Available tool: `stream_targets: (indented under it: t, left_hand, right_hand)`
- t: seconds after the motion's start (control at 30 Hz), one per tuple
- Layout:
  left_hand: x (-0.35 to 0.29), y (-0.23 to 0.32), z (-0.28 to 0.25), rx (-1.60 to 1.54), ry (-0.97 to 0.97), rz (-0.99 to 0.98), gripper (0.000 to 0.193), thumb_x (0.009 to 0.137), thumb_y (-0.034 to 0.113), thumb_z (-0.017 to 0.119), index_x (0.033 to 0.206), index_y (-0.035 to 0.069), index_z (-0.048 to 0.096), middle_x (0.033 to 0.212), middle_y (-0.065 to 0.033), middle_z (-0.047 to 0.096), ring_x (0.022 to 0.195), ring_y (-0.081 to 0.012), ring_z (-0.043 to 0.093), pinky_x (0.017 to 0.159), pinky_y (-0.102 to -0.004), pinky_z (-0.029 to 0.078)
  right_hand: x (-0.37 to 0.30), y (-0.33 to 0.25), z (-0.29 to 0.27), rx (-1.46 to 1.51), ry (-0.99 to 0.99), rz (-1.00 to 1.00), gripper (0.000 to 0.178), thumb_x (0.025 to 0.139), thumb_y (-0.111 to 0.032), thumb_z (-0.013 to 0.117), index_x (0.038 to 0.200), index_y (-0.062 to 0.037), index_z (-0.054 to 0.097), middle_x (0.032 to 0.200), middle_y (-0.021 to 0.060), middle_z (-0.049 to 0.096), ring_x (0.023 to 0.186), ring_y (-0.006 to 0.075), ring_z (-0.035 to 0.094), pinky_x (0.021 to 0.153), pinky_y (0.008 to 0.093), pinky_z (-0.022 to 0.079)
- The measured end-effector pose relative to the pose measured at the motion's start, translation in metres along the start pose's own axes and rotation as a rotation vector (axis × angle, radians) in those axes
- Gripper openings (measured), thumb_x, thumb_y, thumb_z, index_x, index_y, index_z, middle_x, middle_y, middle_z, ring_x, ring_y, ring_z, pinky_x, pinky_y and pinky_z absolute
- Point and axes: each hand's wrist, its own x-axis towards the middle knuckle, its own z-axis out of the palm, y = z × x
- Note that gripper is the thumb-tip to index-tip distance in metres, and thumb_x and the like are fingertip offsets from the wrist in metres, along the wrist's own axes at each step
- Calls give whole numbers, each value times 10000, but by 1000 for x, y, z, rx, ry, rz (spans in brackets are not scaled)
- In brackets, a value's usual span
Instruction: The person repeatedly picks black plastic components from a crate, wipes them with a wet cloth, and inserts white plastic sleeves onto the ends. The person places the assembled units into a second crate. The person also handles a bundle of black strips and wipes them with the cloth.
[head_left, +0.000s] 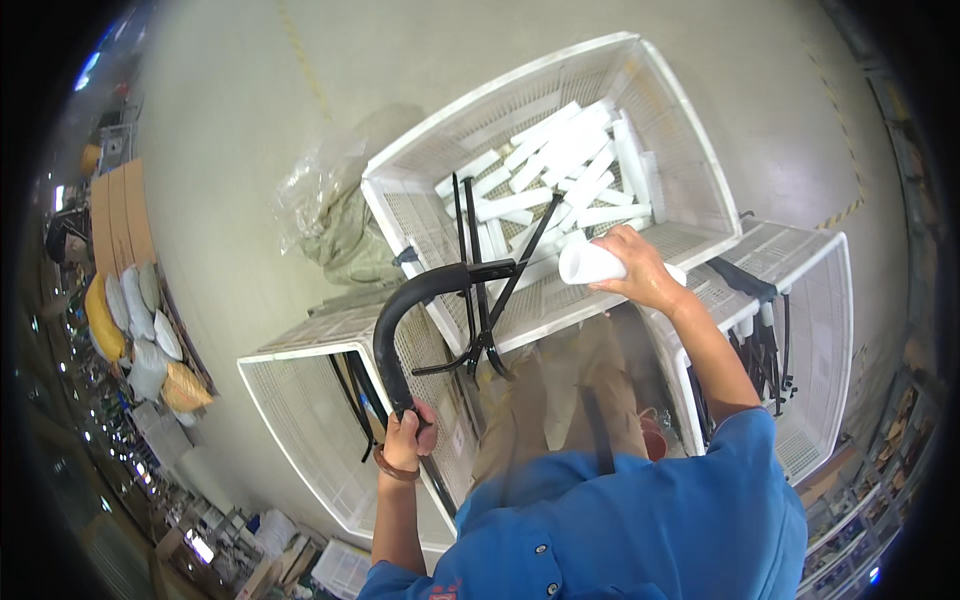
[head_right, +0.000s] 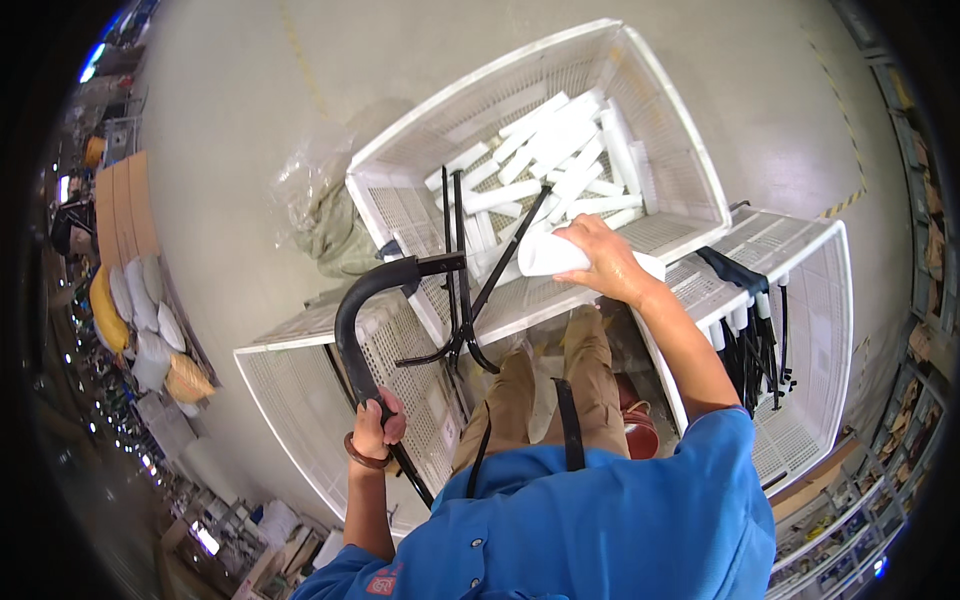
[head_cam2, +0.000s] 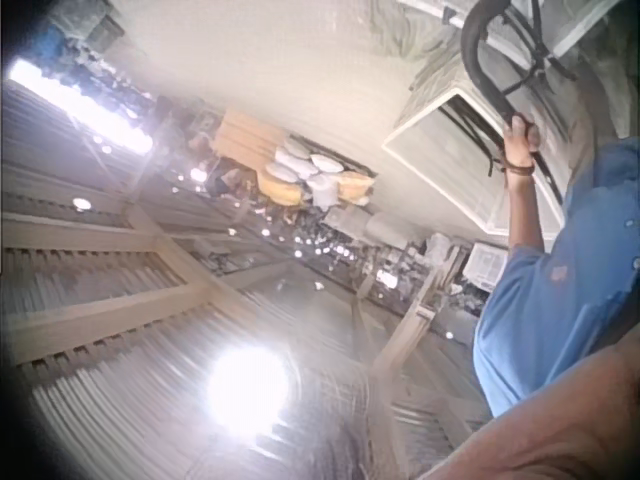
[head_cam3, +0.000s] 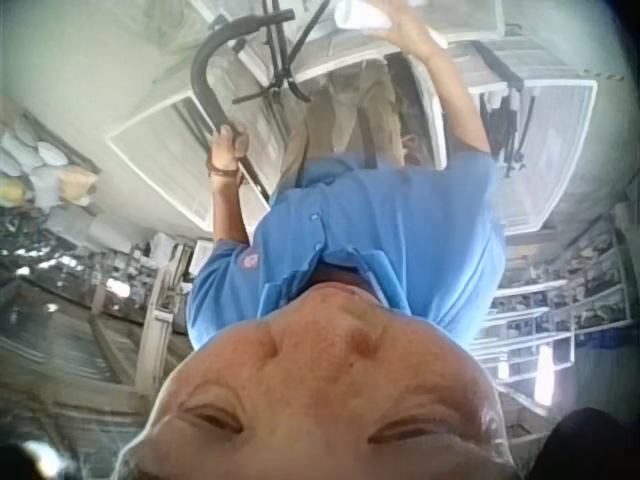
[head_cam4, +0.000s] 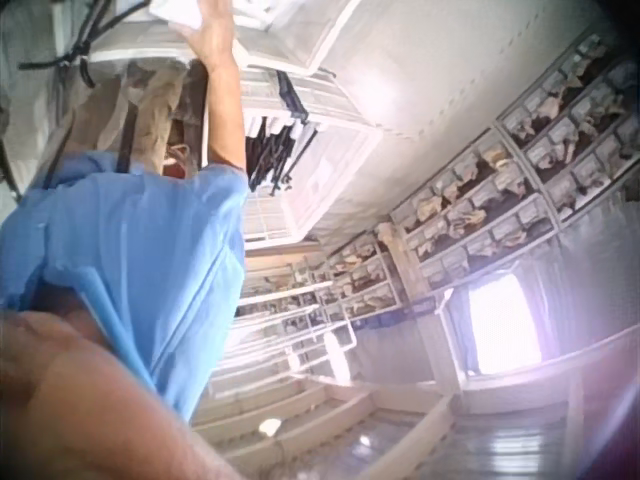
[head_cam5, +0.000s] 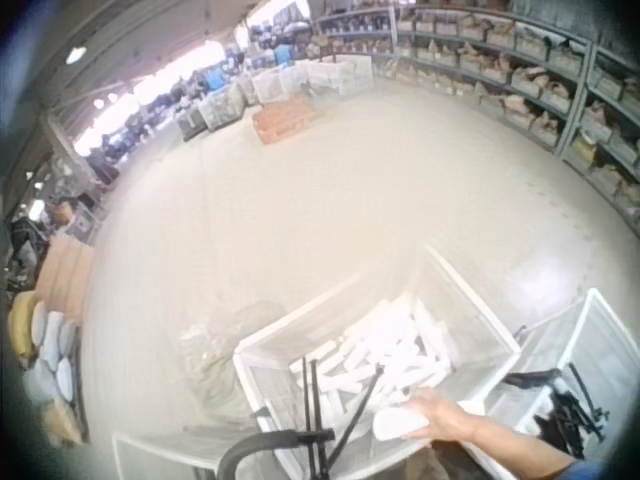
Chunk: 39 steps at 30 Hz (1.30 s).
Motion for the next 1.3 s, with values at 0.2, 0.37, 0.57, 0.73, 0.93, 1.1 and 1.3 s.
stream_targets:
  t: [0.2,0.37,0.57,0.73,0.93,1.1,1.3]
  left_hand:
    - [-34,20,-5,-23,-173,79,445,980,501,527,905,63,507,562,8,409,422,-91,349,400,-258,302]
    - [-56,29,-18,85,-179,15,386,972,443,567,886,68,527,553,9,419,419,-85,363,394,-250,305]
    - [-79,10,24,349,-175,-17,252,954,299,630,837,90,551,547,29,470,402,-63,406,367,-234,327]
    - [-104,-11,62,410,-283,-85,232,919,271,701,873,94,558,591,27,502,421,-59,425,367,-228,344]
    - [-140,28,64,248,-367,-144,184,941,216,675,891,109,534,572,50,437,418,-49,377,371,-223,307]
    - [-169,16,126,311,-355,-110,190,935,204,680,861,126,523,559,56,429,417,-51,378,375,-229,300]
    - [-189,-3,169,399,-331,49,230,894,218,733,822,108,544,560,48,469,412,-45,400,372,-223,305]
  right_hand:
    - [-66,-76,-20,-109,254,-99,572,675,-200,831,1204,-164,614,1056,76,566,1059,293,547,872,395,482]
    - [-101,-126,-18,-160,379,-102,599,668,-184,830,1219,-127,601,1060,99,570,1048,309,549,875,405,480]
    - [-119,-195,8,-291,435,-295,576,642,-90,801,1183,-86,604,1041,117,598,990,324,592,846,413,490]
    - [-142,-225,18,-447,303,-313,734,655,-105,807,1327,-113,512,1103,106,591,1036,300,579,896,415,449]
    - [-207,-181,-51,-516,403,-65,782,661,-154,807,1371,-119,480,1150,141,637,1058,333,617,927,420,485]
    - [-225,-171,-99,-445,374,-200,629,644,-63,745,1245,-58,563,1097,172,661,1050,366,628,891,429,504]
    - [-271,-177,-122,-128,124,-114,469,675,-96,706,1128,-64,589,1001,203,668,978,402,632,829,466,505]
